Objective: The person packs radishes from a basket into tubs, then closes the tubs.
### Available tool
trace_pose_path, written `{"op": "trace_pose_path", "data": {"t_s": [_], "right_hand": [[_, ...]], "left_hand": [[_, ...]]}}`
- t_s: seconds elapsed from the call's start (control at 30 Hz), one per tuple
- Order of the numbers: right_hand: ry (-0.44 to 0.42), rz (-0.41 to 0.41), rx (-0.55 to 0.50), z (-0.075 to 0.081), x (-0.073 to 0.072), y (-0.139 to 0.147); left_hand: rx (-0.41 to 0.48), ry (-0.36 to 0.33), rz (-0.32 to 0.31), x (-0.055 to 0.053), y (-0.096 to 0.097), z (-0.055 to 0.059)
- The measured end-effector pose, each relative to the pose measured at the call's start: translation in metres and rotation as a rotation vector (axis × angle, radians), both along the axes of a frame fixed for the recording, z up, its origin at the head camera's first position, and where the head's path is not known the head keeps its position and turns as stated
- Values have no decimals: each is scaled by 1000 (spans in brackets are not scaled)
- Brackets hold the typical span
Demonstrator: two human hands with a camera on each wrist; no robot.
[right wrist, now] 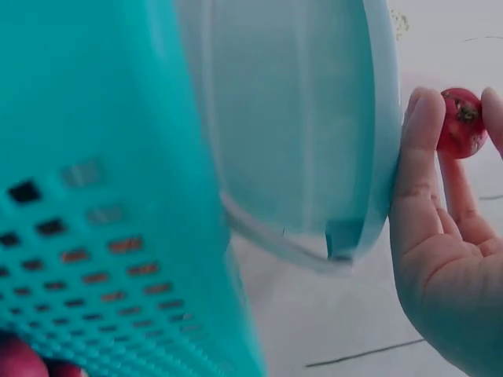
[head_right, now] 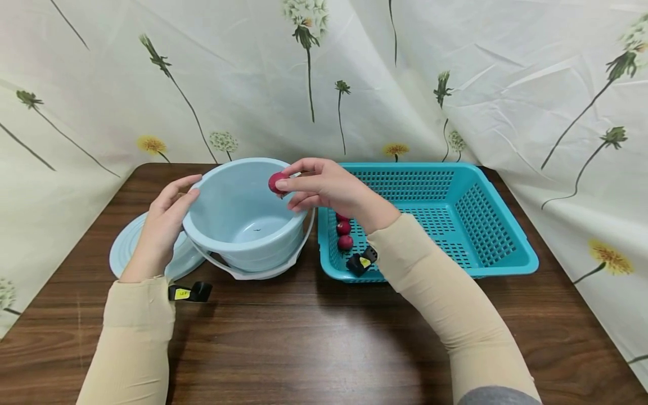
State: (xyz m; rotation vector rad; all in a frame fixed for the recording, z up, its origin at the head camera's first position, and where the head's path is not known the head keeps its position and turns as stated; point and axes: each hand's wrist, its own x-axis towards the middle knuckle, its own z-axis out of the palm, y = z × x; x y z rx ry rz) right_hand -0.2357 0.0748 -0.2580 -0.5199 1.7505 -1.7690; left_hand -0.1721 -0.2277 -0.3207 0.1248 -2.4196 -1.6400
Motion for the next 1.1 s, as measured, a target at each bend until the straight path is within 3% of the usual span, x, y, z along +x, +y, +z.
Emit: {"op": "trace_pose_path", "data": {"t_s": [0.6, 1.1], "right_hand": [[-15, 26, 35, 10, 3, -48], [-51, -73, -3, -1, -7, -60]], "left_hand": [[1, -12, -10, 0, 0, 1], [18, -27, -32, 0, 1, 2]]}}
